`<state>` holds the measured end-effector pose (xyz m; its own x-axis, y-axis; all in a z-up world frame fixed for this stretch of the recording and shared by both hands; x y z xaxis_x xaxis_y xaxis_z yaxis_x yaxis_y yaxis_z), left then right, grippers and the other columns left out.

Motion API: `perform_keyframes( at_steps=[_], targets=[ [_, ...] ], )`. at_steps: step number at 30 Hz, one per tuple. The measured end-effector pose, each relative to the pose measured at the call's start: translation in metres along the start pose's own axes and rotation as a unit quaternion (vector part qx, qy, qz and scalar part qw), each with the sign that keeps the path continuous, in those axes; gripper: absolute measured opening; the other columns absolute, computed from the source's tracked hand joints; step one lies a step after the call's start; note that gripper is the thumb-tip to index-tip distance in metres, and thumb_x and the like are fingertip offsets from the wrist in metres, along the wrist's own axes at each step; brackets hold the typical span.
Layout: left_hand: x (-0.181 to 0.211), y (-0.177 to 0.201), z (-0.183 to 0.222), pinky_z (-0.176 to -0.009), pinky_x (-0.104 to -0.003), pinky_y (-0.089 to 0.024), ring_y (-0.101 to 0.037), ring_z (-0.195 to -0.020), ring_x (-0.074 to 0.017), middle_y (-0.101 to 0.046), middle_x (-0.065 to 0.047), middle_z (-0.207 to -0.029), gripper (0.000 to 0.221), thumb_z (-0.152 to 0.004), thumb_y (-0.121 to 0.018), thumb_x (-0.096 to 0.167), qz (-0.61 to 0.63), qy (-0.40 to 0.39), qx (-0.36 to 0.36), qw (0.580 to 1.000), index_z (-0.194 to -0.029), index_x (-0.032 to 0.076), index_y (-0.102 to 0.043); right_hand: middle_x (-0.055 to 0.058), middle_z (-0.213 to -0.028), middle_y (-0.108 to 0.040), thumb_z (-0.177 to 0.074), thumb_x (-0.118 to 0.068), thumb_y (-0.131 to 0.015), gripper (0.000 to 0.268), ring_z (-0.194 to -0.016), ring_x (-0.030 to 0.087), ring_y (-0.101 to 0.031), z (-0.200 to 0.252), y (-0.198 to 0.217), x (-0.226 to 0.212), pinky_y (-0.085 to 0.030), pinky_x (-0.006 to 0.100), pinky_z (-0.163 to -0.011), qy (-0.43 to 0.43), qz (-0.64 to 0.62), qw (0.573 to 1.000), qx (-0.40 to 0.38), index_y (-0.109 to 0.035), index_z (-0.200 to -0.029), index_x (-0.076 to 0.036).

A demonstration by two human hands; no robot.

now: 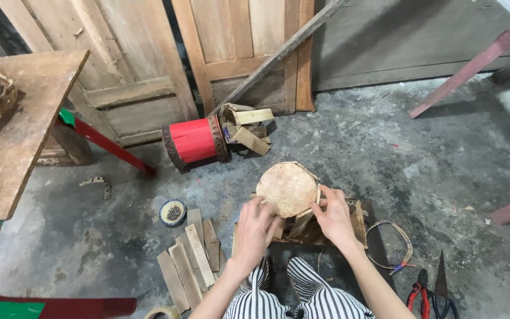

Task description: A person is measuring, marking, and fitting thin wooden strips around a cylindrical wooden base to assemble a wooden object.

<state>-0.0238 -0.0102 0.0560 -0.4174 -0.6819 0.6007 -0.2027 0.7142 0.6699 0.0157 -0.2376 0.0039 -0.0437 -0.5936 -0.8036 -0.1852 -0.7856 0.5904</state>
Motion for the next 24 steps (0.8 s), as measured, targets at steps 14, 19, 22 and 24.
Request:
perform_keyframes(
  at_steps=[14,19,22,24],
  targets=[
    [-0.02,-0.017,-0.002,-0.099,-0.04,-0.049,-0.062,-0.119,-0.03,-0.069,-0.009,-0.121,0.03,-0.086,-0.066,0.016,-0.113,-0.205,-0.031,0.972,-0.114,0.005,-0.07,0.006,-0.12,-0.061,-0.09,-0.022,-0.067,0.04,-0.082,0.02,-0.068,-0.022,0.011,-0.009,-0.056,0.034,-0.078,-0.004,0.08,0.996,-0.024,-0.067,-0.129,-0.012],
    [-0.022,-0.018,-0.005,-0.094,-0.039,-0.053,-0.067,-0.114,-0.028,-0.074,-0.006,-0.113,0.025,-0.085,-0.073,0.016,-0.064,-0.155,-0.013,0.986,-0.107,0.005,-0.075,0.009,-0.125,-0.057,-0.09,-0.022,-0.069,0.036,-0.09,0.033,-0.069,-0.026,0.01,-0.023,-0.058,0.046,-0.077,0.035,0.208,0.977,-0.007,-0.067,-0.125,-0.015],
    [-0.021,-0.019,-0.004,-0.093,-0.038,-0.053,-0.067,-0.113,-0.0268,-0.075,-0.006,-0.115,0.024,-0.084,-0.073,0.015,-0.078,-0.153,-0.011,0.985,-0.105,0.005,-0.076,0.007,-0.125,-0.054,-0.089,-0.022,-0.067,0.037,-0.108,0.03,-0.063,-0.026,0.002,-0.02,-0.056,0.044,-0.085,0.039,0.241,0.969,-0.025,-0.068,-0.124,-0.012],
    [-0.019,-0.017,-0.004,-0.094,-0.038,-0.053,-0.066,-0.114,-0.0272,-0.074,-0.006,-0.116,0.026,-0.083,-0.073,0.014,-0.08,-0.157,-0.012,0.984,-0.107,0.006,-0.075,0.007,-0.124,-0.056,-0.087,-0.022,-0.069,0.033,-0.11,0.03,-0.061,-0.029,0.0,-0.016,-0.056,0.043,-0.085,0.051,0.24,0.969,-0.008,-0.07,-0.118,-0.012]
  ],
)
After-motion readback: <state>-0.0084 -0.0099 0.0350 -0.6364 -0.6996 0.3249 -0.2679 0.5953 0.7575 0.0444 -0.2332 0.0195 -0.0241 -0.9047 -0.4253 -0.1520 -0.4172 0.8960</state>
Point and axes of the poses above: each hand's wrist, its own z-axis away from the middle knuckle, its own y-axis out of the back of the hand, x = y × z, the point moved 3 cm from there along -z, towards the middle knuckle
